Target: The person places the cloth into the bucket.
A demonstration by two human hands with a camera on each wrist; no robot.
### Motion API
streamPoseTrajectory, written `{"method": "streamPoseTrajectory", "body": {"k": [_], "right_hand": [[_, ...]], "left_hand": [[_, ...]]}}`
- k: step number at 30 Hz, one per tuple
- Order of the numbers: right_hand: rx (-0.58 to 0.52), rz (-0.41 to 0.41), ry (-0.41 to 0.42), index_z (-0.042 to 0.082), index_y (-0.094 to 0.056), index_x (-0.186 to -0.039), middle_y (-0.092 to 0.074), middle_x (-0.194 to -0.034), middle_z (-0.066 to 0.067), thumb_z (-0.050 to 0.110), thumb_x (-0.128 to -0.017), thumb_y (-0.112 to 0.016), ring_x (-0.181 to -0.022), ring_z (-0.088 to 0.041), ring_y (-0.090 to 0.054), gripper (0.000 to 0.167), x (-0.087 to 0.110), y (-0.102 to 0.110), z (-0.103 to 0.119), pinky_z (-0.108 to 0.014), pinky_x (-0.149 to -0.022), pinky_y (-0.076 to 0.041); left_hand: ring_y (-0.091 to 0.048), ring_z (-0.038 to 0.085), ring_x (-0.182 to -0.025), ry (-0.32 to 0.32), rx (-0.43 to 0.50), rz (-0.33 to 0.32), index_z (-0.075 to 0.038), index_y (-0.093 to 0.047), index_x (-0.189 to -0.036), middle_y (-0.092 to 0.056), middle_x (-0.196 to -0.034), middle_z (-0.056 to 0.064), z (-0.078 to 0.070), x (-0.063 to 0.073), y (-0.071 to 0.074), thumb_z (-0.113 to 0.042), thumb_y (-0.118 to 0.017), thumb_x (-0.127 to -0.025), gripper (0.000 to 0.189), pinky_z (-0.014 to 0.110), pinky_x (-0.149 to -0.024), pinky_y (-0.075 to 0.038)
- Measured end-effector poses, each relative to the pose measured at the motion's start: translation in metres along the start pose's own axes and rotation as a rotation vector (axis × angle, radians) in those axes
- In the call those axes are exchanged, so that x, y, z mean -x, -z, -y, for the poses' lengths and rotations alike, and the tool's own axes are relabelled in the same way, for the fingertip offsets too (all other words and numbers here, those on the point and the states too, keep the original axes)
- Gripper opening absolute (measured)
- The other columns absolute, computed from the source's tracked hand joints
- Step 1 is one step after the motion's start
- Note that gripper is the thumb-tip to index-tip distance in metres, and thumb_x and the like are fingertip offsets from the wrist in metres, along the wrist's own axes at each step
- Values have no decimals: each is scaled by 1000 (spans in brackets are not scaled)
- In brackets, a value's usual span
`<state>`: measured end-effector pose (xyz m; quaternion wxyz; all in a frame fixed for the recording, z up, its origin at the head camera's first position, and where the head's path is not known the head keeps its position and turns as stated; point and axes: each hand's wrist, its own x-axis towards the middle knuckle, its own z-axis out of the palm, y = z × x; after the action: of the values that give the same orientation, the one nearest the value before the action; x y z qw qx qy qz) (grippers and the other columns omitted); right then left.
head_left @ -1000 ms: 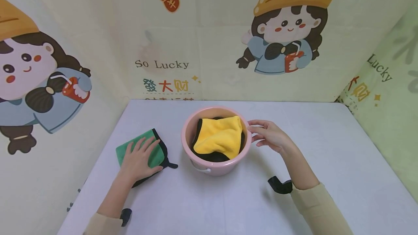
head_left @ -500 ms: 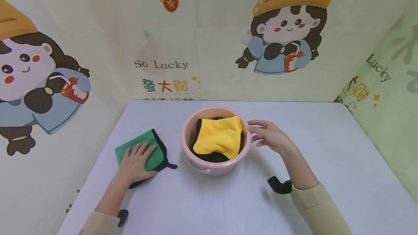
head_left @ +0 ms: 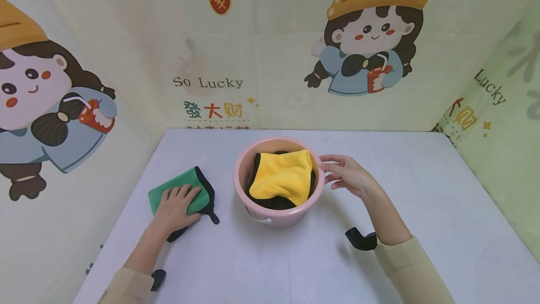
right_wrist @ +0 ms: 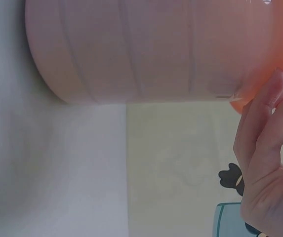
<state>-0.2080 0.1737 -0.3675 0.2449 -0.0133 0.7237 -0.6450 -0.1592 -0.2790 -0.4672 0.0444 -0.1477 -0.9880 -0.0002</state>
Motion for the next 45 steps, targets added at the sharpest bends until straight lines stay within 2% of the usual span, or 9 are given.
{"method": "streamPoseTrajectory", "body": {"k": [4, 12, 19, 22, 27, 32, 36, 45], "right_hand": [[9, -2, 2, -1, -42, -131, -66, -82, 1, 25, -88, -60, -65, -12, -62, 53, 0, 0, 0, -19, -54, -51], [7, -7, -1, 0, -42, -131, -65, -83, 1, 25, -88, -60, -65, -12, -62, 53, 0, 0, 0, -19, -54, -51], [17, -7, -1, 0, -41, -131, -65, -82, 1, 26, -88, -60, -66, -12, -62, 54, -1, -1, -1, -19, -55, -51], [15, -11, -4, 1, -42, -131, -65, -83, 1, 27, -88, -60, -65, -13, -62, 53, -1, -1, 0, -20, -55, -51], [-5, -7, -3, 0, -41, -132, -64, -83, 0, 25, -89, -60, -65, -13, -61, 53, 0, 0, 0, -22, -57, -52], [-25, -2, -7, 0, -40, -132, -65, -81, 1, 23, -89, -59, -64, -12, -61, 53, 0, 0, 1, -21, -56, -52], [-32, 1, -8, -1, -39, -132, -65, -80, 1, 23, -89, -59, -63, -11, -61, 54, 0, -1, 1, -21, -56, -52], [-30, 1, -4, -1, -40, -132, -65, -81, 1, 23, -88, -60, -63, -11, -61, 53, 0, -1, 0, -21, -56, -52]], "left_hand": [[-44, 41, -109, -18, -9, -30, -7, -47, -128, -48, -121, 19, -1, -2, -3, -37, -71, -72, 68, 61, -94, -30], [-50, 37, -99, -61, -105, -100, -7, -53, -118, -53, -109, 16, -5, -4, -3, -28, -75, -73, 54, 55, -91, -34], [-53, 36, -93, -52, -108, -149, -9, -55, -113, -56, -103, 15, -6, -4, -5, -20, -77, -72, 48, 56, -84, -37], [-54, 37, -91, -35, -90, -213, -8, -56, -109, -56, -101, 17, -7, -5, -4, -15, -78, -70, 45, 56, -81, -38], [-54, 38, -82, -31, -84, -389, -7, -54, -100, -56, -94, 17, -7, -10, 4, -10, -80, -65, 44, 55, -74, -41], [-52, 38, -74, -59, -118, -513, -6, -53, -98, -53, -89, 18, -12, -18, 19, -6, -81, -61, 47, 53, -69, -42], [-51, 37, -71, -84, -129, -593, -6, -52, -95, -54, -87, 18, -22, -28, 38, -2, -79, -62, 43, 52, -68, -43], [-49, 39, -74, -79, -96, -671, -4, -53, -96, -52, -86, 20, -47, -46, 88, -3, -75, -70, 34, 53, -71, -40]]}}
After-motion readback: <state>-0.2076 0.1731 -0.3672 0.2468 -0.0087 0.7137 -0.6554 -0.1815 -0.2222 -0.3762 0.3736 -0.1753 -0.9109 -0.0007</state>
